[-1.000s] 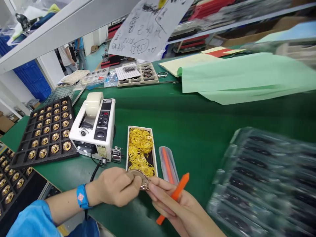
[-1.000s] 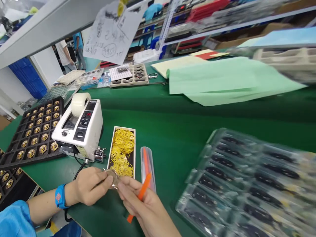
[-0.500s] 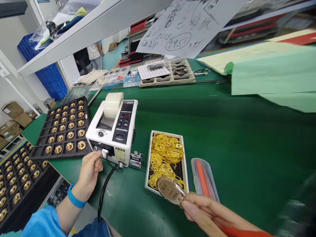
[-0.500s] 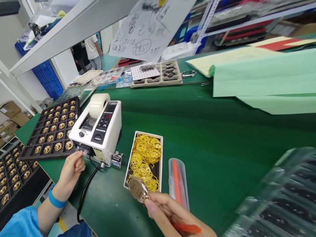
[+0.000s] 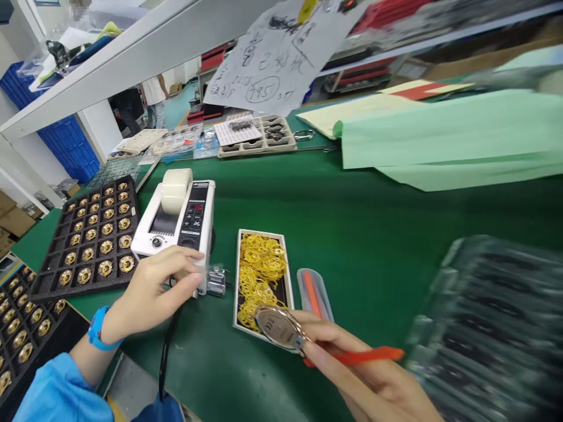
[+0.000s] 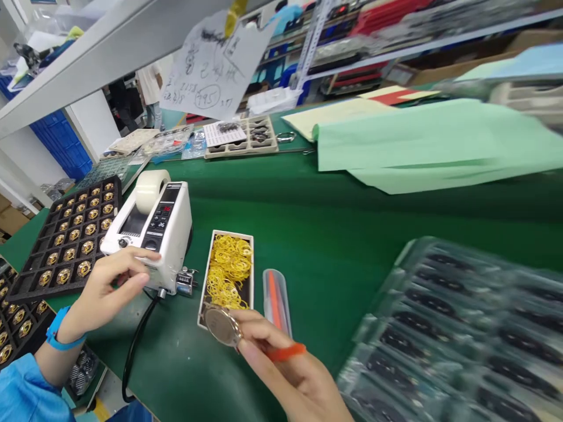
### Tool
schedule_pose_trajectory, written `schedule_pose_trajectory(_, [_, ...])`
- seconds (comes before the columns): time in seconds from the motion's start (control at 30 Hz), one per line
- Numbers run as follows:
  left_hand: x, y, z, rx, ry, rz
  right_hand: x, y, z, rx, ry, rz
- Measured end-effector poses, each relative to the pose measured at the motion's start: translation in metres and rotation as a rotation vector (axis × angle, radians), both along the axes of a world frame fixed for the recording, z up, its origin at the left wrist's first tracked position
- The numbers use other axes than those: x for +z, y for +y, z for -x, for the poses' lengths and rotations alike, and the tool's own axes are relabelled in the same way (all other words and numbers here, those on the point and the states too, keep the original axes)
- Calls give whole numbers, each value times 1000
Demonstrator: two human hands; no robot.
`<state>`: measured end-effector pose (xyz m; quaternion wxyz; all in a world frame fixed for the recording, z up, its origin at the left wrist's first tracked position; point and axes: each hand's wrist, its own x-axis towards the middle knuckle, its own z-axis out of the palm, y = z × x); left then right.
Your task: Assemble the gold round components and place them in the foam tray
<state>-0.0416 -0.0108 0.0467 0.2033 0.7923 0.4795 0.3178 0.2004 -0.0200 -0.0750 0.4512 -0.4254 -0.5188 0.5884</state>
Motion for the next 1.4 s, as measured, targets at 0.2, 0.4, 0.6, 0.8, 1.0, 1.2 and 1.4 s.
schedule_pose_trajectory(0.2, [-27,3,-36,-225,-276,439,15,-2,8,41,59,126])
schedule_pose_trajectory(0.4, [-48,4,-46,-156,-249,487,16,-3,12,133,115,171])
schedule_pose_trajectory(0.6, [-51,8,-39,-156,-217,532,16,-5,8,150,137,193])
schedule_pose_trajectory(0.8, [-52,8,-39,-163,-209,563,17,-6,8,154,132,188])
schedule_pose_trajectory(1.0, [-53,9,-41,-156,-207,552,15,-9,6,136,103,174])
schedule_pose_trajectory(1.2, [-59,7,-44,-138,-211,493,16,-8,7,131,29,144])
schedule_pose_trajectory(1.4, [-66,2,-49,-21,-6,131,16,-7,8,94,37,138])
